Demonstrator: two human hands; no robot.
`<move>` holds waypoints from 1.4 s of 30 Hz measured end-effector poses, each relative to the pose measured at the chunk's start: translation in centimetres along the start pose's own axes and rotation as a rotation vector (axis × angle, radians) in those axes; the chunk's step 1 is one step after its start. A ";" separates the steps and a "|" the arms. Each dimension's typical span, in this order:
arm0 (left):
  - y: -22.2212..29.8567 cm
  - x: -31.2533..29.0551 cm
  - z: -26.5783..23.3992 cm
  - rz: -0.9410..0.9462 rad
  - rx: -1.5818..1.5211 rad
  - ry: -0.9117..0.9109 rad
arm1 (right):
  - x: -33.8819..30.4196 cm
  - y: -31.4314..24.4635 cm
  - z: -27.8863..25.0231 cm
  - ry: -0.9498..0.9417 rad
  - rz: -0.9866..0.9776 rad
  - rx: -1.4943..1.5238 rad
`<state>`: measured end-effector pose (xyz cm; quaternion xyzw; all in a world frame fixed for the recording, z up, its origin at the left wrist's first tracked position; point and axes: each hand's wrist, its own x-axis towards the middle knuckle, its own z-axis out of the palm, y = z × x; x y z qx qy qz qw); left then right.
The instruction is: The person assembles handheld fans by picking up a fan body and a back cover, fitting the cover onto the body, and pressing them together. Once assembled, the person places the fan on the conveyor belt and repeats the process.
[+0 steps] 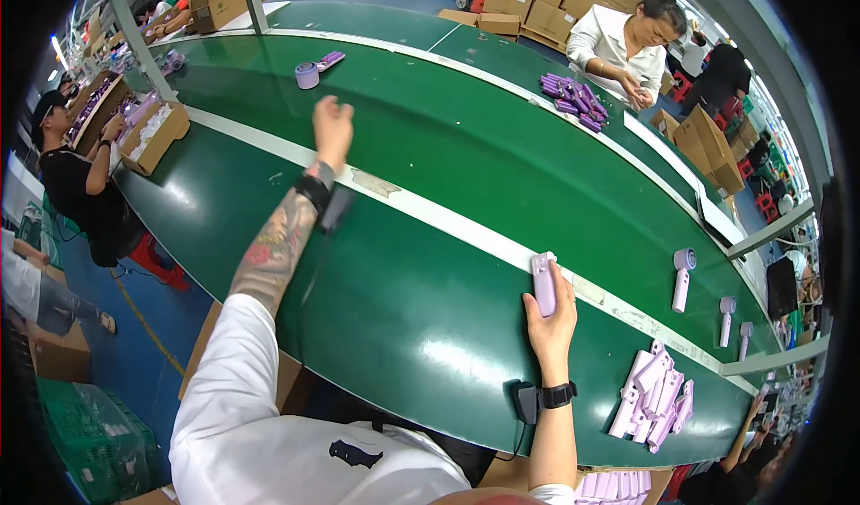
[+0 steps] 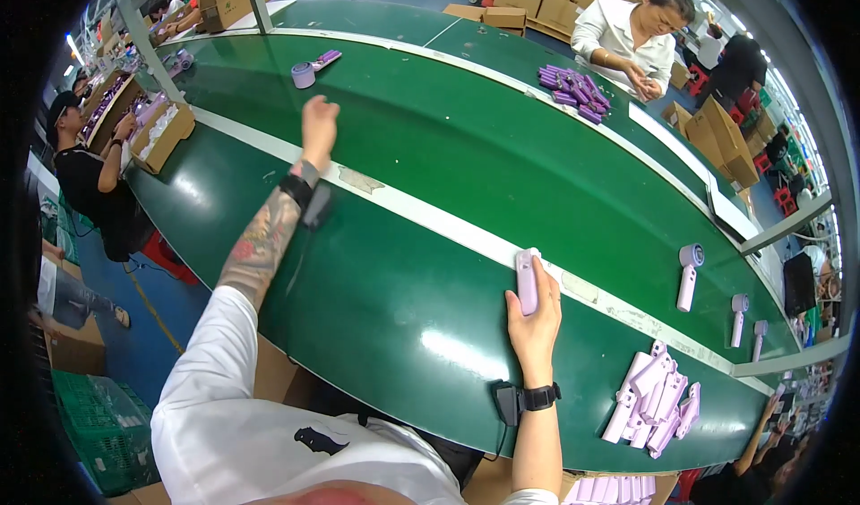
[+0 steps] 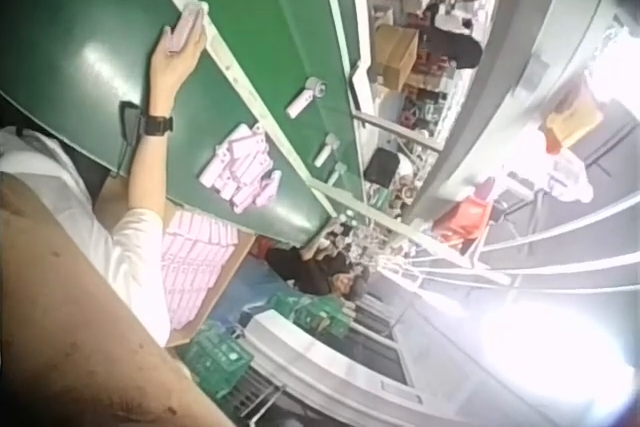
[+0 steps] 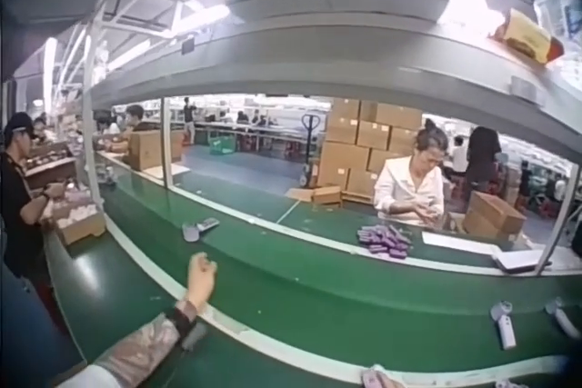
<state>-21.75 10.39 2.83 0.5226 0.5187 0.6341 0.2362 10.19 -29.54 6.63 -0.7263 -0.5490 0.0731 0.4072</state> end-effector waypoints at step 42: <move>14.8 -26.5 4.1 -0.921 -1.165 -0.959 | 0.0 -0.8 1.2 0.159 -0.199 0.189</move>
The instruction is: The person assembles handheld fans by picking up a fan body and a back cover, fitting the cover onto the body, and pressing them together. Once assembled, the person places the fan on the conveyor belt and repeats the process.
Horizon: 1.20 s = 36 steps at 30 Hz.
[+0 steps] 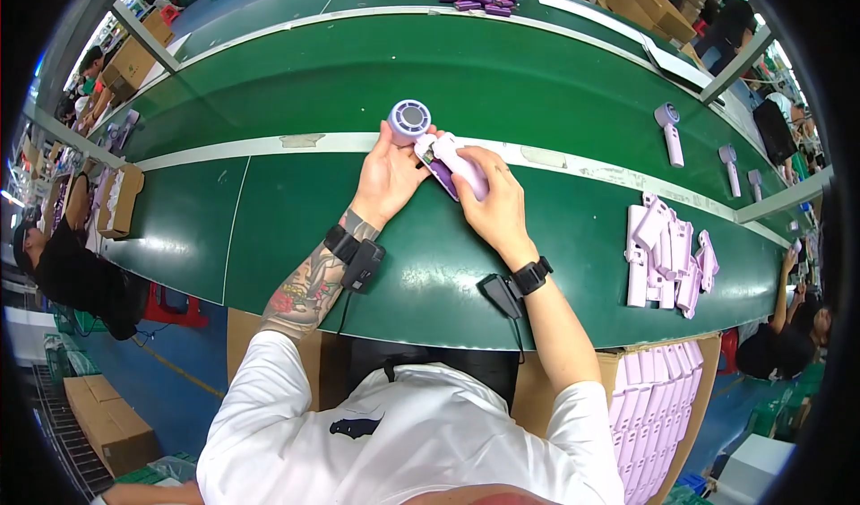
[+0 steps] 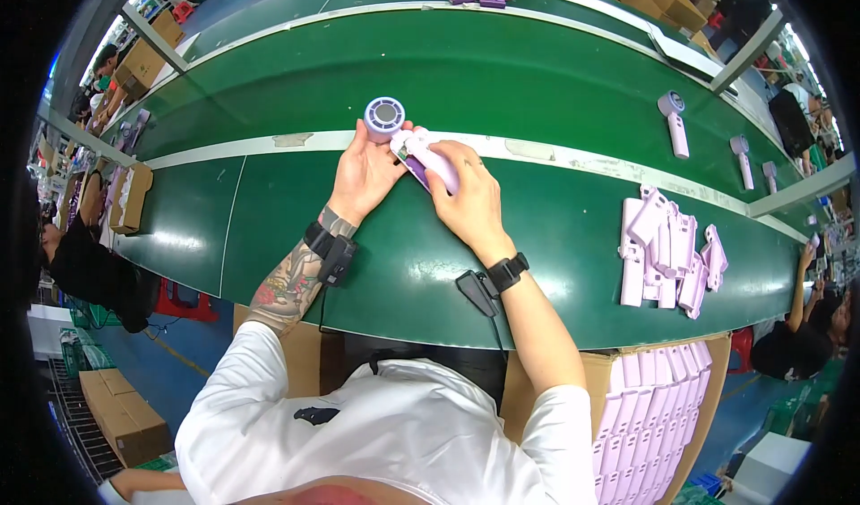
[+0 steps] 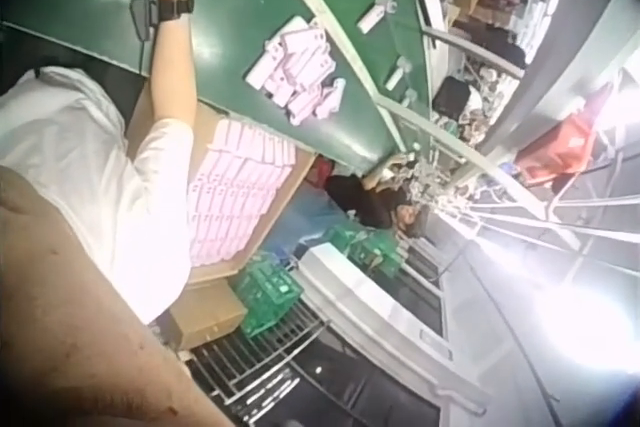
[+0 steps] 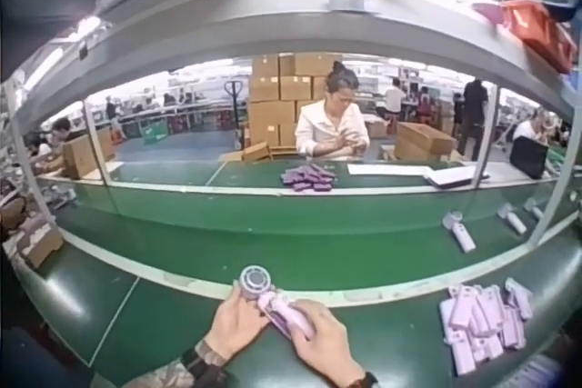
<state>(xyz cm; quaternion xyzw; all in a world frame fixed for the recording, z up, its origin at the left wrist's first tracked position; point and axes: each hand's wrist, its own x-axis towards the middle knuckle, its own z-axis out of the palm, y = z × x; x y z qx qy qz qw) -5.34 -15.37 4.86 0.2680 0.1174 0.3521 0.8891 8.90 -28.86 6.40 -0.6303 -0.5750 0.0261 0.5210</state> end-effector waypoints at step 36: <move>-1.6 -2.7 1.9 0.088 0.915 -0.142 | -0.6 0.9 0.2 -0.312 0.490 0.769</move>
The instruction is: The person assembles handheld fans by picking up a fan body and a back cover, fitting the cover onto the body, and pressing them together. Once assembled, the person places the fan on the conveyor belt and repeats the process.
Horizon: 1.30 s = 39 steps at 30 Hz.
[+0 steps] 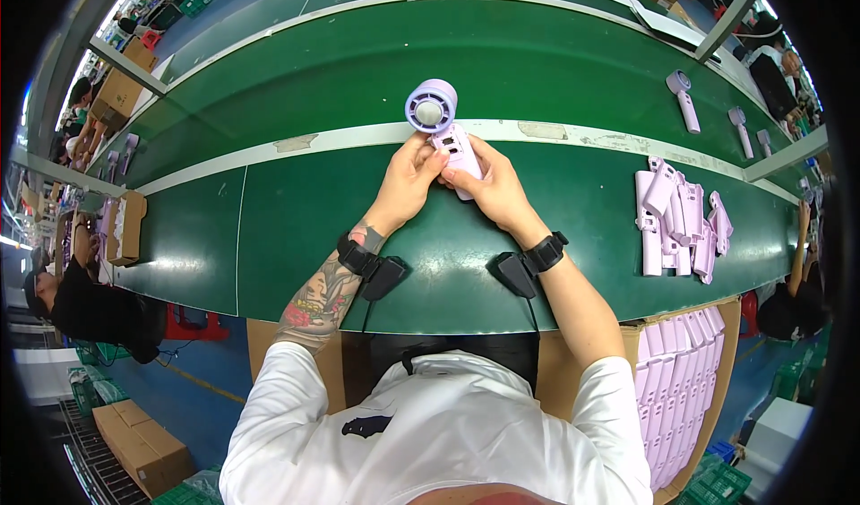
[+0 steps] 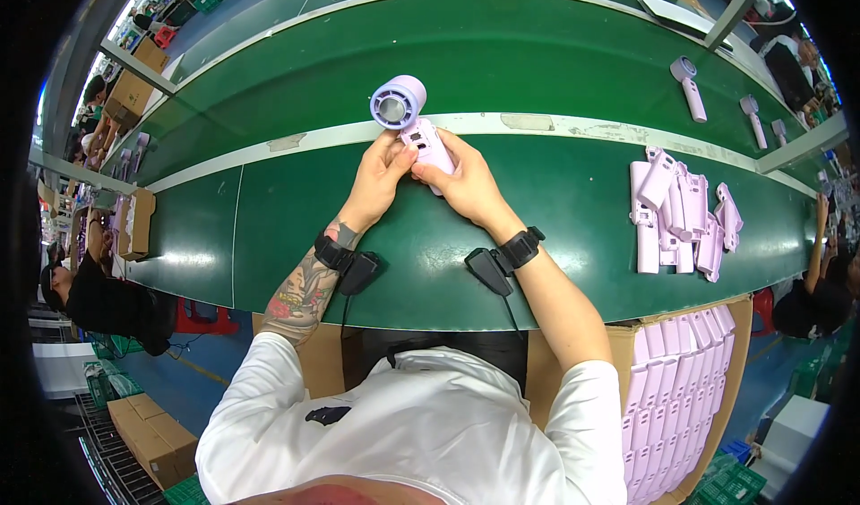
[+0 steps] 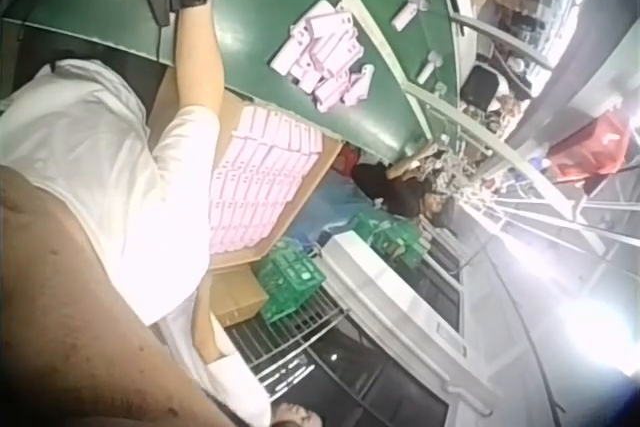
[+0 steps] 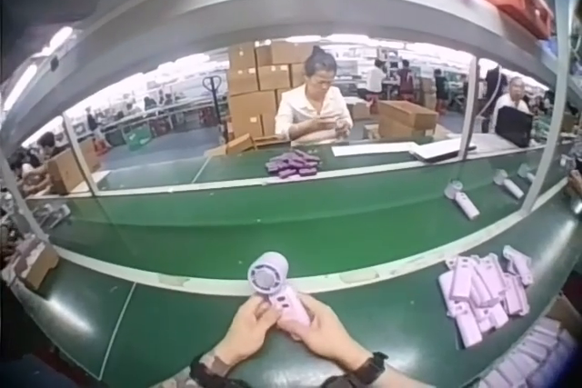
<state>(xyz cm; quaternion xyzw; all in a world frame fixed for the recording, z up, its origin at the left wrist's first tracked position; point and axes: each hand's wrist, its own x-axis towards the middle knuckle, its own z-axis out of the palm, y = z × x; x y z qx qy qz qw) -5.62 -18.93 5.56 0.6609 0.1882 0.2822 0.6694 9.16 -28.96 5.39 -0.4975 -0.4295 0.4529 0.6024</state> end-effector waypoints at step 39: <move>1.6 -1.8 2.4 0.331 0.634 0.124 | -0.9 -0.5 -0.5 -0.014 0.163 0.440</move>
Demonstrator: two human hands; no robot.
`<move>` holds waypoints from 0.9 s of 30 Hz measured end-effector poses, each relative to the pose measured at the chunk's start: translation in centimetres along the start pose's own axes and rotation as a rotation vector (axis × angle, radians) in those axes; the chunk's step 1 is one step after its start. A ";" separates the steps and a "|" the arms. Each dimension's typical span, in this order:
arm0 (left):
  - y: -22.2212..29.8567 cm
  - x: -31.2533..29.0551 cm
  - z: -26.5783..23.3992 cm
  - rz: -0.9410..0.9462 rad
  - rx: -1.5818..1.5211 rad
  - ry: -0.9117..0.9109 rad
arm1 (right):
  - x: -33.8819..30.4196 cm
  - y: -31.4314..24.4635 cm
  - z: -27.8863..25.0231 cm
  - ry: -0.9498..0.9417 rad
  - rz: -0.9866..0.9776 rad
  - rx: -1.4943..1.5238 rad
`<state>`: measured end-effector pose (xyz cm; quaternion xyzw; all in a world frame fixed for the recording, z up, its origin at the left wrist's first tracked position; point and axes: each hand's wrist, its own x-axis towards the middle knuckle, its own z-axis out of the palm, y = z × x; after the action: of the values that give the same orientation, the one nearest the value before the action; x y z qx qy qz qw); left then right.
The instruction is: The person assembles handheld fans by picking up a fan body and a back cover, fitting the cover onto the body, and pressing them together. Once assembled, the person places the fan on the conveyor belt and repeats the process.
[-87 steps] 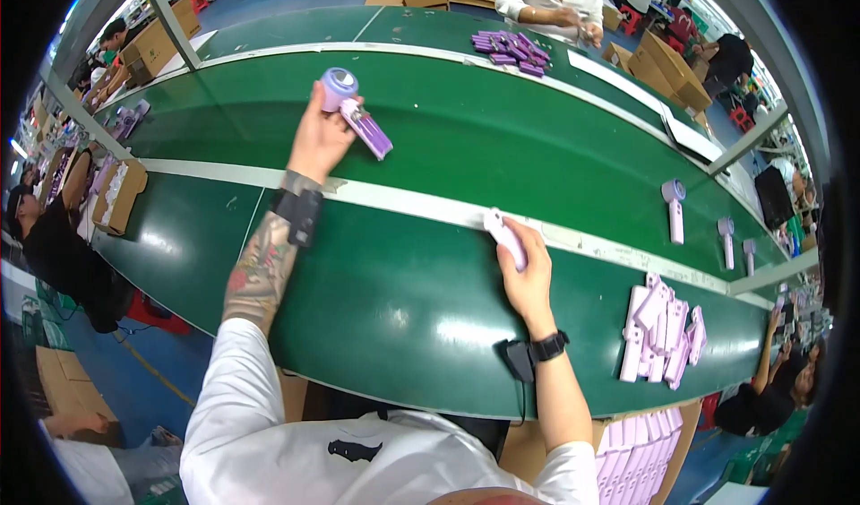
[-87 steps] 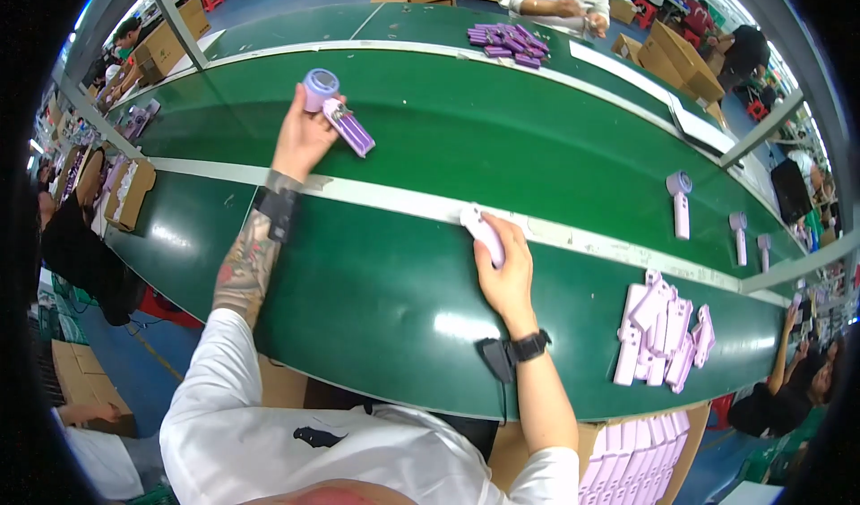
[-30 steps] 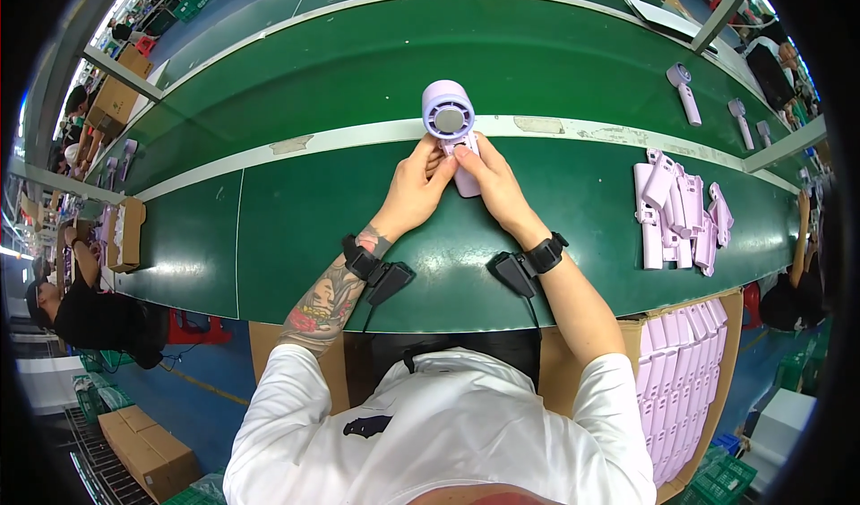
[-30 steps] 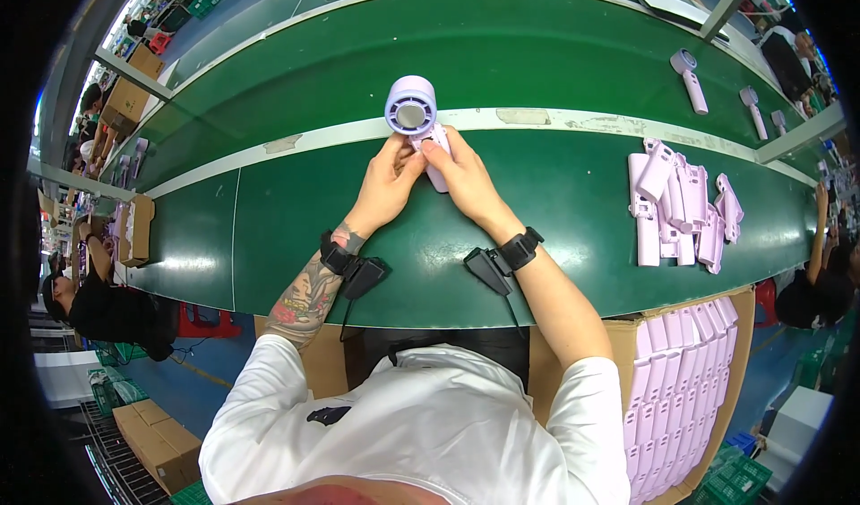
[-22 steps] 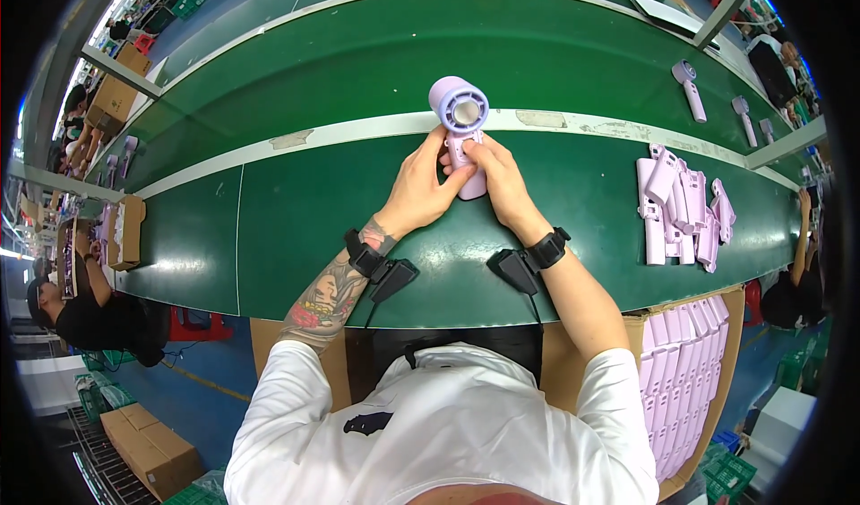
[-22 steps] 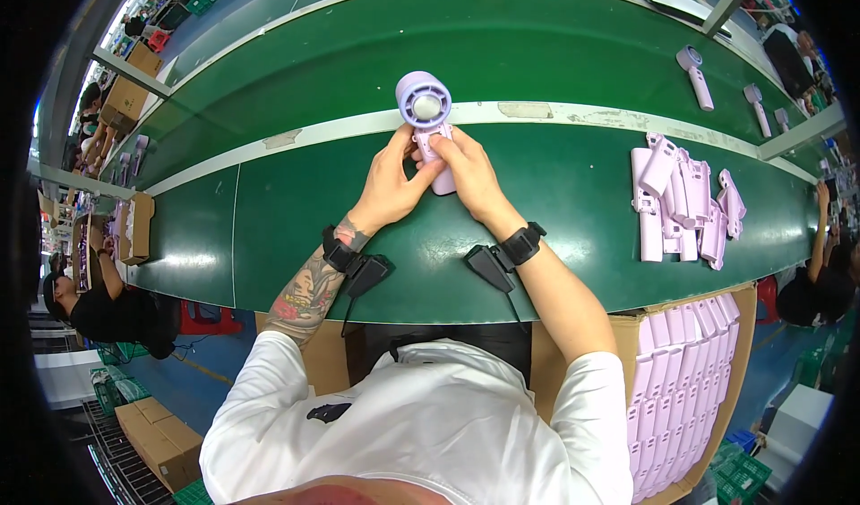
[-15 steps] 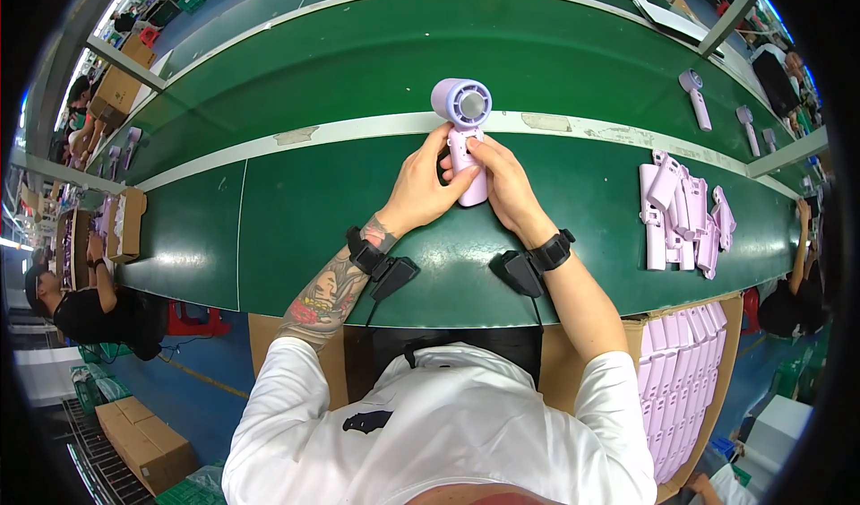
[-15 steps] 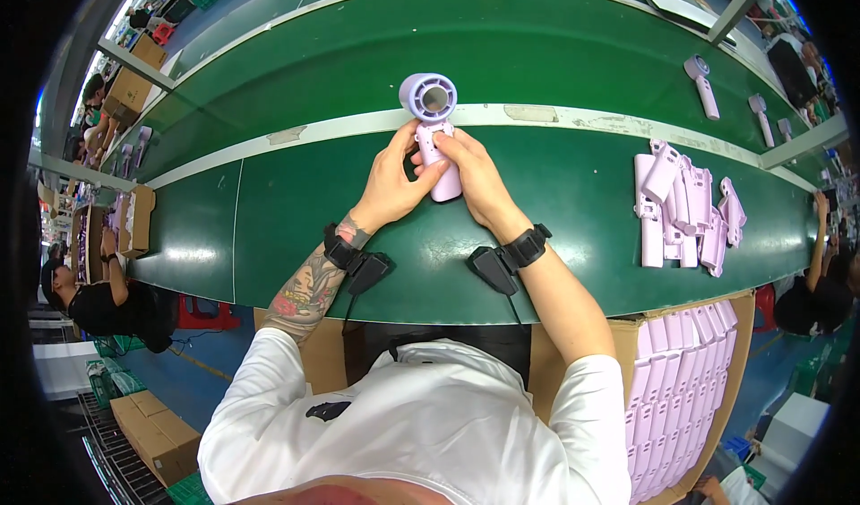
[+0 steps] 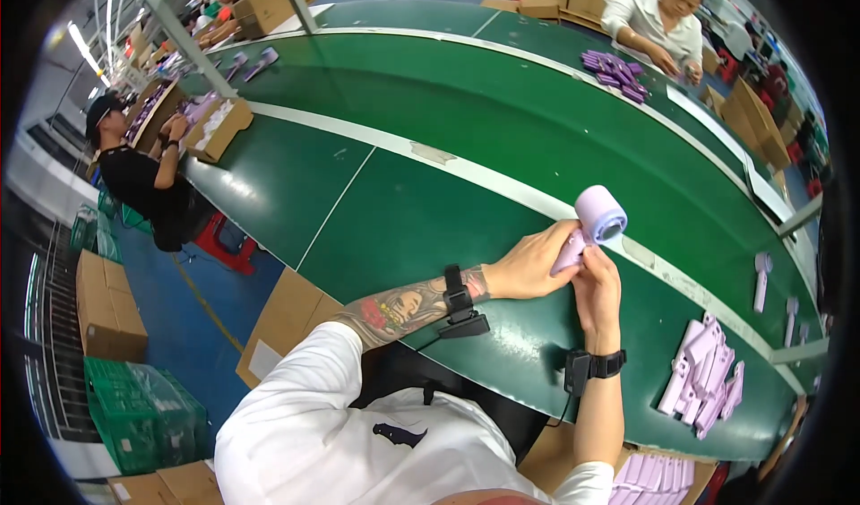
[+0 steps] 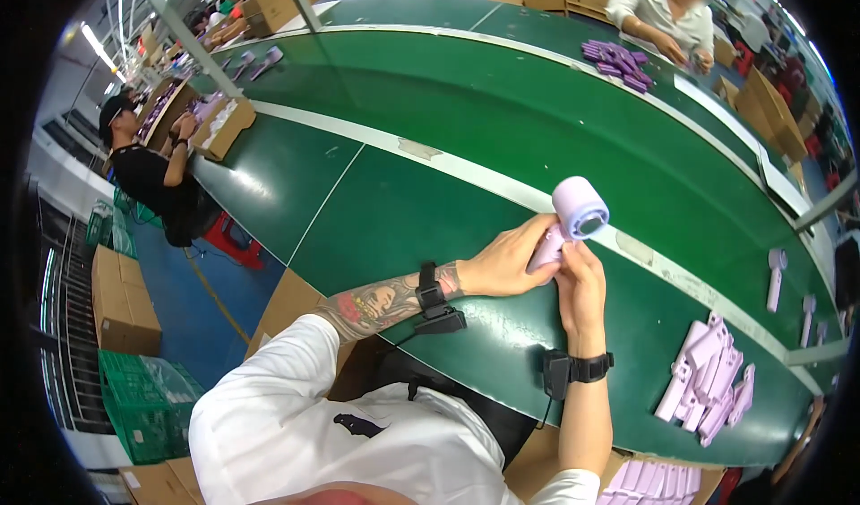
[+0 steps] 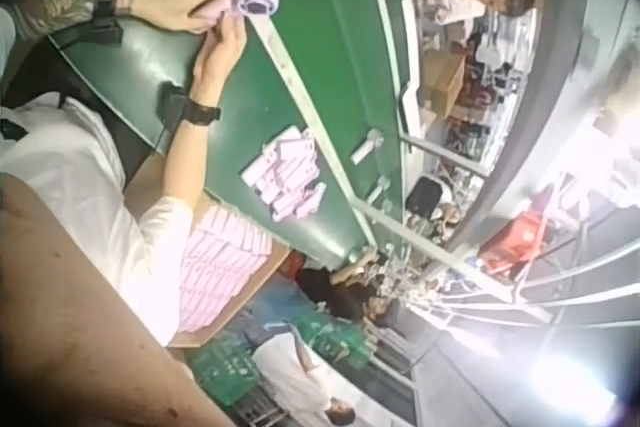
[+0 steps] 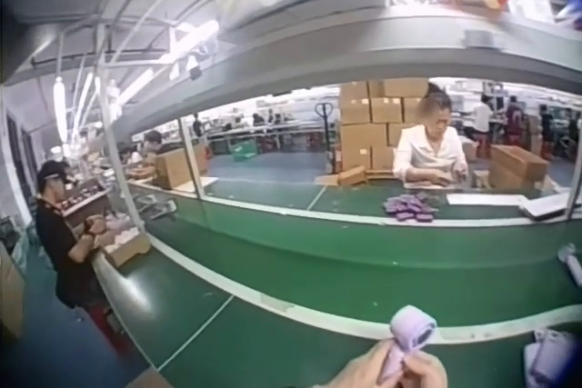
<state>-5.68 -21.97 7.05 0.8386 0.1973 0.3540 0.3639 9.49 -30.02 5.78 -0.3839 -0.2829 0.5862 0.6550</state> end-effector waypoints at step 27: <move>-0.1 -0.1 -0.2 -0.126 -0.199 -0.011 | -0.3 0.0 1.5 0.095 -0.090 -0.186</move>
<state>-5.85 -21.88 7.07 0.7863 0.2113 0.3436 0.4680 8.20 -30.09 6.58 -0.4573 -0.3216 0.5085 0.6549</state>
